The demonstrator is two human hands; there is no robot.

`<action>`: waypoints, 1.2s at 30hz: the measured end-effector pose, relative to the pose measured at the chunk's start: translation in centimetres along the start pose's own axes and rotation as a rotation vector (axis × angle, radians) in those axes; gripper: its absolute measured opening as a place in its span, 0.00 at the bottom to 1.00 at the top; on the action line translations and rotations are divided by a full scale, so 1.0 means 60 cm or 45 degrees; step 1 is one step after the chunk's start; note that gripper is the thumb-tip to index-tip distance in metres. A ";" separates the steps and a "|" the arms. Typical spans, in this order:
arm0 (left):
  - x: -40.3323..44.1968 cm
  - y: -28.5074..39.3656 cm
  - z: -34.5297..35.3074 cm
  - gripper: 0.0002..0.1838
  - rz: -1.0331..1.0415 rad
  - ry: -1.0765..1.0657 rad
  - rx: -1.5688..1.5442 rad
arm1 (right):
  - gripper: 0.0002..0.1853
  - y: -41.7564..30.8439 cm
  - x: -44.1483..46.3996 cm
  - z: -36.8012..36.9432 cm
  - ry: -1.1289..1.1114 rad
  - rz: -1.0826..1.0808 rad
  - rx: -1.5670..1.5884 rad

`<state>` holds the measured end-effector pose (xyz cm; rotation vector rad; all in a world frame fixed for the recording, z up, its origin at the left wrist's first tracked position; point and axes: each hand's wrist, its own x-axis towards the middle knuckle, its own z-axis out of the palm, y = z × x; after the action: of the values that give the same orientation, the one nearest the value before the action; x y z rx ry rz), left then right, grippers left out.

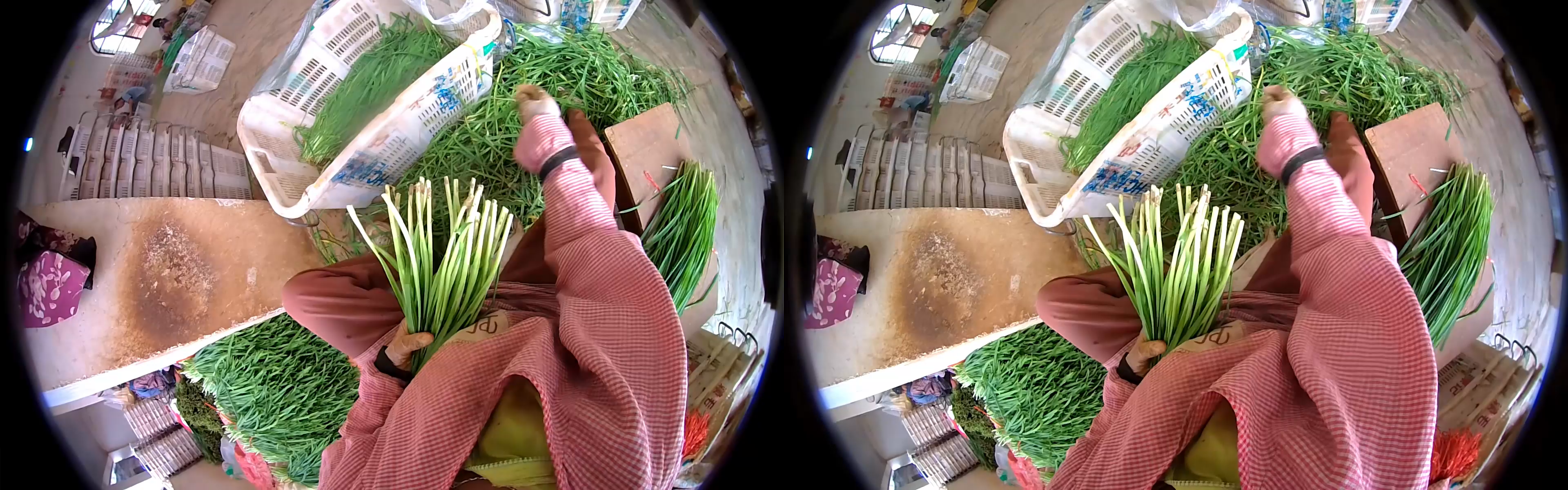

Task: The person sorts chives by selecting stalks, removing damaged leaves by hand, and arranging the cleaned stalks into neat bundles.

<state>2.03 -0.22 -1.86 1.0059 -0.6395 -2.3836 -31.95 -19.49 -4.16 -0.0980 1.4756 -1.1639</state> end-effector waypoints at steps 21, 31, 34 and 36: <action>0.013 -0.015 -0.007 0.30 0.010 0.064 -0.154 | 0.21 0.145 -0.239 -0.066 -1.043 0.064 -0.934; -0.009 -0.010 0.011 0.19 0.098 0.097 -0.006 | 0.09 0.014 -0.116 -0.131 -0.268 -0.396 -0.208; 0.002 -0.008 0.030 0.18 0.189 0.108 -0.011 | 0.07 -0.044 -0.139 -0.095 0.227 -1.207 -0.956; 0.000 -0.010 0.039 0.17 0.174 0.222 0.035 | 0.05 0.013 -0.201 -0.024 -0.388 -1.635 -0.965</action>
<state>0.15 0.81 -0.74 1.1292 -0.6554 -2.1472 -29.02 -10.55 3.52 -1.8652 1.4597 -1.3389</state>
